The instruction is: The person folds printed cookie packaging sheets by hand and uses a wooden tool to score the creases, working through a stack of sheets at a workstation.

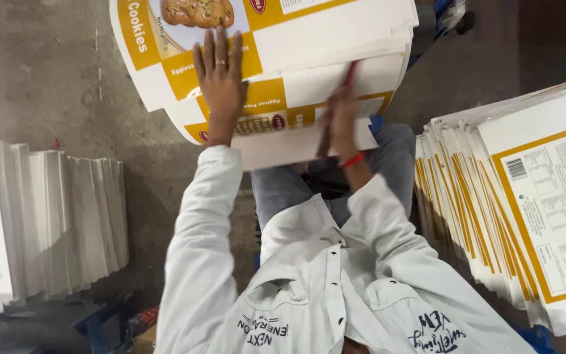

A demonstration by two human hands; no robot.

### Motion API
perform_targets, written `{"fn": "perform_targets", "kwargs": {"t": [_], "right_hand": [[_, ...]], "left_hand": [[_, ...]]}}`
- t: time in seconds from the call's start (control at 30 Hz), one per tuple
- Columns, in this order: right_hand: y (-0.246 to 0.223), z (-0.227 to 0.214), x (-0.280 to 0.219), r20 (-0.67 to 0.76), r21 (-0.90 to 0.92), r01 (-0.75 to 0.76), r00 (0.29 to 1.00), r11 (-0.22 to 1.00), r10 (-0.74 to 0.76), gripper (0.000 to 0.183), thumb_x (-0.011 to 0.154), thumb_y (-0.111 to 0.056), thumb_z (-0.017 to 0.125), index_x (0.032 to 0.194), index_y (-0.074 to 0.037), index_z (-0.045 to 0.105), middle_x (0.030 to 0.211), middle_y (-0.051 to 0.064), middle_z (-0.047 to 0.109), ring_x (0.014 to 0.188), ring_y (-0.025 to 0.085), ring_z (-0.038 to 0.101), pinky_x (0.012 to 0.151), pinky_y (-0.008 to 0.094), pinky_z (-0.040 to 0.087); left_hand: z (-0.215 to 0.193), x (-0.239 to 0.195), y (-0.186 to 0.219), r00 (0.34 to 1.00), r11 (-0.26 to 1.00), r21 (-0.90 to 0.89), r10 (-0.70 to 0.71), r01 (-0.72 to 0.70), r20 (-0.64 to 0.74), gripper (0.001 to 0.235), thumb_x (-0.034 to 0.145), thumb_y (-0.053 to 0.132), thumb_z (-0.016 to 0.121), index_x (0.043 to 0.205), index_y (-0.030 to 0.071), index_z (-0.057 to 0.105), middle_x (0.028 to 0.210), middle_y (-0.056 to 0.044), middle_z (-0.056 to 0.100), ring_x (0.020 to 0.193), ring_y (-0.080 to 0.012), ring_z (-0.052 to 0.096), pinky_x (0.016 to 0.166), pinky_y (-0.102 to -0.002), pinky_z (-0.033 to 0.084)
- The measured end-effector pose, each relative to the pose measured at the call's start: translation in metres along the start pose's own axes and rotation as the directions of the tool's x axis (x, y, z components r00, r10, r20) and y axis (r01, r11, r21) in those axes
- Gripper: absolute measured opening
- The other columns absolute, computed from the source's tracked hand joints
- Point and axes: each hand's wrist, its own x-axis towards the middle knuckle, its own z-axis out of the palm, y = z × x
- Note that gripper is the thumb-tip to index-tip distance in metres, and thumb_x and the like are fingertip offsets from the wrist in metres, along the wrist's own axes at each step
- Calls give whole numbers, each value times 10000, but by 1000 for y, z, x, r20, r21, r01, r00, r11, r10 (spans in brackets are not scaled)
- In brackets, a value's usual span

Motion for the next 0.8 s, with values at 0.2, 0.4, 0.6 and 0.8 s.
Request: {"fn": "perform_targets", "kwargs": {"t": [0.2, 0.4, 0.6, 0.8], "right_hand": [[-17, 0, -54, 554, -161, -270, 771, 949, 313, 192, 1090, -288, 538, 986, -128, 515, 664, -35, 472, 430, 68, 415, 381, 234, 388], [-20, -22, -8, 285, 31, -258, 928, 966, 239, 195, 1101, -291, 554, 986, -135, 552, 721, -10, 541, 495, 101, 507, 421, 274, 432], [-38, -93, 61, -9, 101, 9, 1000, 995, -8, 164, 1066, -304, 545, 959, -180, 537, 672, -18, 531, 480, 122, 536, 412, 284, 451], [9, -13, 3, 89, -70, -87, 992, 994, 93, 181, 1120, -314, 517, 1052, -145, 525, 691, -26, 488, 467, 90, 458, 410, 260, 413]], "left_hand": [[-42, -35, 7, 985, 996, -60, 77, -69, 155, 971, 791, 389, 913, 1570, 63, 433, 1595, -252, 375, 1460, -473, 341, 1191, -652, 251], [0, 30, -26, 978, 990, -138, 26, 4, 209, 862, 803, 270, 903, 1550, 101, 507, 1575, -191, 477, 1454, -409, 429, 1216, -578, 308], [29, 57, -28, 988, 994, -105, 7, 10, 153, 869, 810, 226, 920, 1560, 117, 494, 1550, -177, 493, 1443, -404, 434, 1224, -582, 298], [1, 15, -12, 991, 997, -58, 58, -51, 124, 1037, 712, 261, 931, 1606, 130, 422, 1633, -177, 389, 1483, -415, 375, 1229, -575, 284]]}}
